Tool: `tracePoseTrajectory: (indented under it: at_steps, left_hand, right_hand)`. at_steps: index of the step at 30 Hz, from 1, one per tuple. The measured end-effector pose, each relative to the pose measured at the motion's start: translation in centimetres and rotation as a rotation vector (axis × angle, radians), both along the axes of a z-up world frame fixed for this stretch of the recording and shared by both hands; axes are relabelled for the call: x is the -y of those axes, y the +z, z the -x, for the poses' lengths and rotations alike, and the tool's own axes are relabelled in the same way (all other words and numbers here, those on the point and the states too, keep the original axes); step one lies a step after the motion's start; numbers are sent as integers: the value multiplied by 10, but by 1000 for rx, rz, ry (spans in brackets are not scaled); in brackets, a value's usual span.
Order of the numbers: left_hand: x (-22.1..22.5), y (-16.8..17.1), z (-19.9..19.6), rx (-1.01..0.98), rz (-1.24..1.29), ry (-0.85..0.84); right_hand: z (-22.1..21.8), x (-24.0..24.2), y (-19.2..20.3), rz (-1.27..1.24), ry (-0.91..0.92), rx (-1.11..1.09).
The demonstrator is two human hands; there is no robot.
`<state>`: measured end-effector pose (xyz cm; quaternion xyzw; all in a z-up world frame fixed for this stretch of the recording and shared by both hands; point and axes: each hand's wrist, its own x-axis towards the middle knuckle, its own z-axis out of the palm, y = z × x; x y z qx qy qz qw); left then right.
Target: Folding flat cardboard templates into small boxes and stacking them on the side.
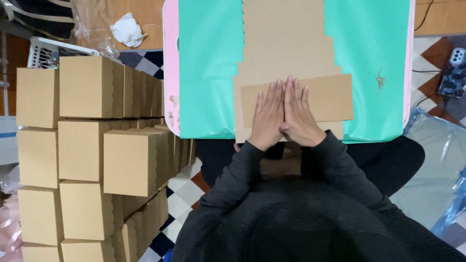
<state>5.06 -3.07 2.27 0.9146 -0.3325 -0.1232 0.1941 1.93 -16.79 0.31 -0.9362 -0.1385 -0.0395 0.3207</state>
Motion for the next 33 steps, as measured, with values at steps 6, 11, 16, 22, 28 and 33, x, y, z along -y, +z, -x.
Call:
tracePoseTrajectory:
  at_steps: [6, 11, 16, 22, 28, 33]
  left_hand:
    - [-6, -4, -7, -4, -9, -82]
    - [-13, -19, -11, 56, -48, -138]
    - [-19, -7, -9, 102, -76, -152]
    - [-23, -2, -5, 95, -94, -87]
    - [-44, -5, -6, 116, -88, -46]
    - [-66, 4, -9, 191, -124, 59]
  right_hand:
    - [7, 1, 3, 113, -23, -75]
    - [20, 21, 11, 244, -85, -106]
    - [29, 30, 17, 292, -170, -113]
    - [40, 48, 23, 330, -256, -95]
    - [42, 59, 23, 314, -268, -139]
    - [41, 58, 28, 296, -287, -210]
